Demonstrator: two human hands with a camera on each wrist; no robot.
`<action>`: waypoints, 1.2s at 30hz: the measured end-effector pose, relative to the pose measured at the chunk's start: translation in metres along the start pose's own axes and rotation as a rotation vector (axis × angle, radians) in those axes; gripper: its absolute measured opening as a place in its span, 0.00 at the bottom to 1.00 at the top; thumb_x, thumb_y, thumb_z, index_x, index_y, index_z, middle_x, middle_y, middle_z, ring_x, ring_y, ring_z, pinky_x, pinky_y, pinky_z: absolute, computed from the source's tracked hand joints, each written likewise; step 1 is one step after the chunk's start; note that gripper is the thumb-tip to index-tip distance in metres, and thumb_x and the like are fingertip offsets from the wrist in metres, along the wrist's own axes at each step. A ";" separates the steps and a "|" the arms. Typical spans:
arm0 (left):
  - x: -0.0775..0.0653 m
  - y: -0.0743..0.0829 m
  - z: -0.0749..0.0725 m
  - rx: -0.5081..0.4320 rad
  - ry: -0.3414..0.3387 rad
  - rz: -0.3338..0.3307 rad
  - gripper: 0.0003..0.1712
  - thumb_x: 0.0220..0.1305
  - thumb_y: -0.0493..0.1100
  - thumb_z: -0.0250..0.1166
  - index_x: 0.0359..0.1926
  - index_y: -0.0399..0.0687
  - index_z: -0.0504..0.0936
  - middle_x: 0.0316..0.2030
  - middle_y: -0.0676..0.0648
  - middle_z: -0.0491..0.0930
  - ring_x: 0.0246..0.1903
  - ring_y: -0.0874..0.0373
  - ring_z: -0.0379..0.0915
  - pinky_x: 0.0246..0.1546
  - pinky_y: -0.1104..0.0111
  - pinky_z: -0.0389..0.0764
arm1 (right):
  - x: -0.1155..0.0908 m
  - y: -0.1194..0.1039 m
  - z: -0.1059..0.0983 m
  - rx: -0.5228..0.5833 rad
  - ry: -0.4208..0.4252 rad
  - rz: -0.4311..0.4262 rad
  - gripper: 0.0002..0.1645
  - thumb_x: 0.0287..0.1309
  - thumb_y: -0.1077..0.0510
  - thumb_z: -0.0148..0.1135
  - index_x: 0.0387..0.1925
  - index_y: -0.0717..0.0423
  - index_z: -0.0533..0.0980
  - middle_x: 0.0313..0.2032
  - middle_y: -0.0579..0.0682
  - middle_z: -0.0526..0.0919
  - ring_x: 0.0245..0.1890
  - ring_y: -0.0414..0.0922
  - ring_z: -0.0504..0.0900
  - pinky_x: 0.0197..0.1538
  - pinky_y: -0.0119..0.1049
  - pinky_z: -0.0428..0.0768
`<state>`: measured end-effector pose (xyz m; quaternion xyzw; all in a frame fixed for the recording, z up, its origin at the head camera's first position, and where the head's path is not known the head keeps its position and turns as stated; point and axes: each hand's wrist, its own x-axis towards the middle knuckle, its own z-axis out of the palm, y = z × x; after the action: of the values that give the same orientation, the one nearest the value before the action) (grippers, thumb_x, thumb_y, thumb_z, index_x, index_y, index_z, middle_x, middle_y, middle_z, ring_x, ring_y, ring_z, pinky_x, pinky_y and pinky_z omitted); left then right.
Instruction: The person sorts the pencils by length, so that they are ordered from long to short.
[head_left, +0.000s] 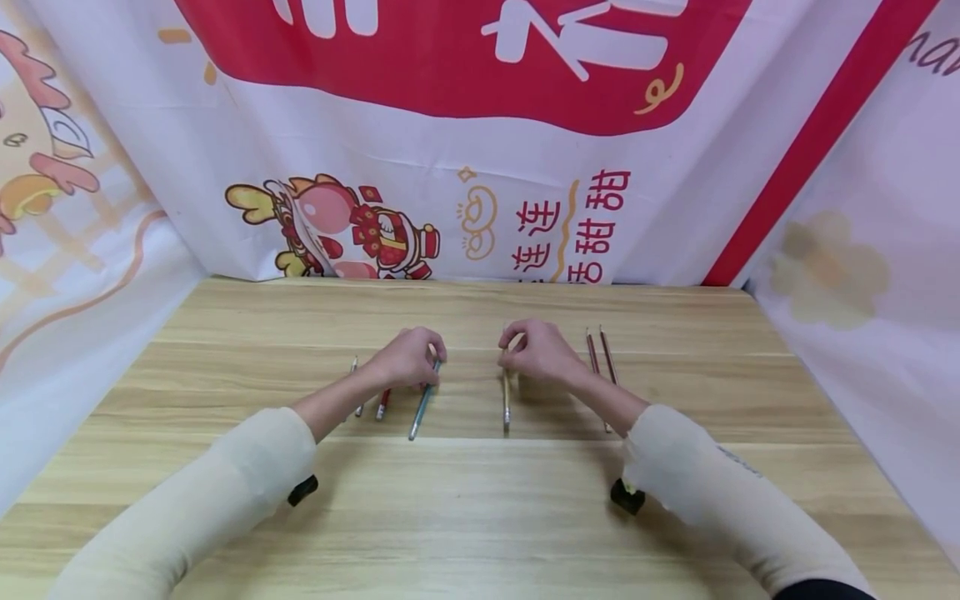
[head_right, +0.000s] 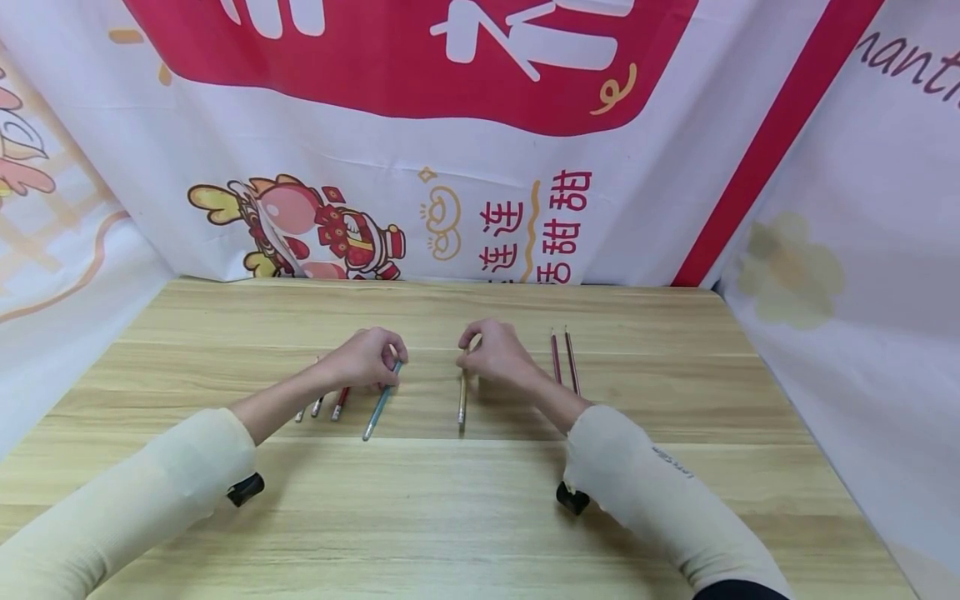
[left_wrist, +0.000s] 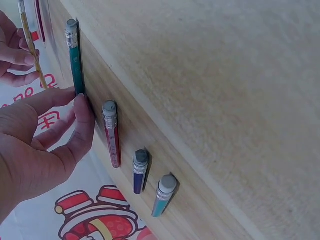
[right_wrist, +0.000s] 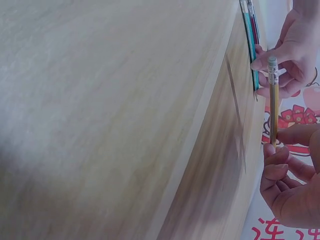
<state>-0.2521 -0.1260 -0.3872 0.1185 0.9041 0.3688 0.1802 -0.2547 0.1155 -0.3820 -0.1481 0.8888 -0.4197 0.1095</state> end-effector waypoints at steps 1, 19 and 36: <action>0.000 0.000 0.000 0.008 0.000 0.003 0.16 0.55 0.22 0.69 0.45 0.31 0.80 0.24 0.45 0.78 0.19 0.57 0.75 0.22 0.72 0.81 | 0.000 0.001 -0.001 -0.002 0.003 -0.001 0.15 0.57 0.66 0.72 0.45 0.67 0.82 0.34 0.56 0.87 0.29 0.44 0.83 0.33 0.31 0.82; 0.001 0.006 0.001 0.059 -0.005 -0.016 0.14 0.55 0.23 0.68 0.43 0.34 0.81 0.23 0.46 0.78 0.17 0.59 0.72 0.20 0.73 0.79 | -0.007 0.014 -0.016 -0.037 0.032 0.024 0.14 0.57 0.64 0.73 0.45 0.65 0.82 0.35 0.56 0.88 0.32 0.45 0.84 0.36 0.33 0.83; 0.005 0.013 0.005 -0.111 0.020 -0.008 0.11 0.57 0.22 0.67 0.42 0.29 0.85 0.27 0.46 0.80 0.20 0.61 0.72 0.24 0.72 0.82 | -0.013 0.034 -0.032 -0.072 0.052 -0.008 0.13 0.56 0.65 0.75 0.43 0.65 0.84 0.31 0.54 0.89 0.30 0.41 0.85 0.33 0.31 0.81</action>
<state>-0.2534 -0.1126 -0.3823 0.1010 0.8844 0.4189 0.1792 -0.2582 0.1636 -0.3875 -0.1445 0.9052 -0.3916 0.0795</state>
